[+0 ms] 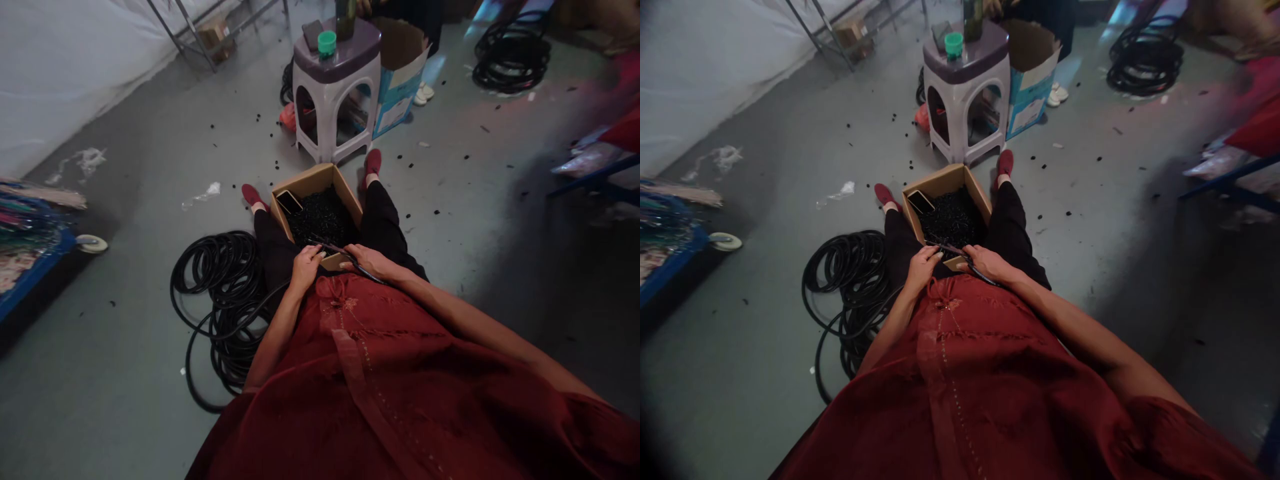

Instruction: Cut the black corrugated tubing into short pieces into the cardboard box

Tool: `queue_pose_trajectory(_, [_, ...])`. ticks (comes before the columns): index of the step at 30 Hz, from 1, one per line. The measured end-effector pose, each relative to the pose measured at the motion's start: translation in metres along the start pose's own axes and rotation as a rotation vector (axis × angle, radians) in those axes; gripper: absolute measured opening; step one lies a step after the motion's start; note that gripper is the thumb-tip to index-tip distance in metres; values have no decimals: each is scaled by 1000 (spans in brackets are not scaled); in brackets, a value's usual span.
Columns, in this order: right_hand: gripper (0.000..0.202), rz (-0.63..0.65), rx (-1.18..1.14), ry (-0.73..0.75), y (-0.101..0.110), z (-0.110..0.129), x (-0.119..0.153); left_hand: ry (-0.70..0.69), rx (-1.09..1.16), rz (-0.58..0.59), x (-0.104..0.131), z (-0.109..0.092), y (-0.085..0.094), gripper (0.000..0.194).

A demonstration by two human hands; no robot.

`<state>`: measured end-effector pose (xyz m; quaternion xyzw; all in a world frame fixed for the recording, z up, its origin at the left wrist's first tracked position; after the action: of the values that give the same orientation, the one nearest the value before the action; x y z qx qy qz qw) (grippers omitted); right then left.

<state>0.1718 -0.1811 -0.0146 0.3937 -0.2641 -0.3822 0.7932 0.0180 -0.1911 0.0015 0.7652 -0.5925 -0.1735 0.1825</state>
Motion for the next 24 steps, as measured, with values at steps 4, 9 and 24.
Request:
queue_pose_trajectory(4, [41, 6, 1, 0, 0, -1, 1, 3, 6, 3, 0, 0, 0, 25])
queue_pose_trajectory(9, [37, 7, 19, -7, 2, 1, 3, 20, 14, 8, 1, 1, -1, 25])
queue_pose_trajectory(24, [42, 5, 58, -37, 8, 4, 6, 148, 91, 263, 8, 11, -10, 43])
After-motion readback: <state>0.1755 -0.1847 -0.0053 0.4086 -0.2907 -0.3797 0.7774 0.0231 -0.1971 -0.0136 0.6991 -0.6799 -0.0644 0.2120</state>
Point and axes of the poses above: each hand's wrist, its own x-axis away from the middle knuckle, its own y-axis out of the back of the hand, z = x × y, the point moved 10 cm from there along -x, towards the middle knuckle, and after that the axes turned 12 degrees about -z, right-handed, at the moved point
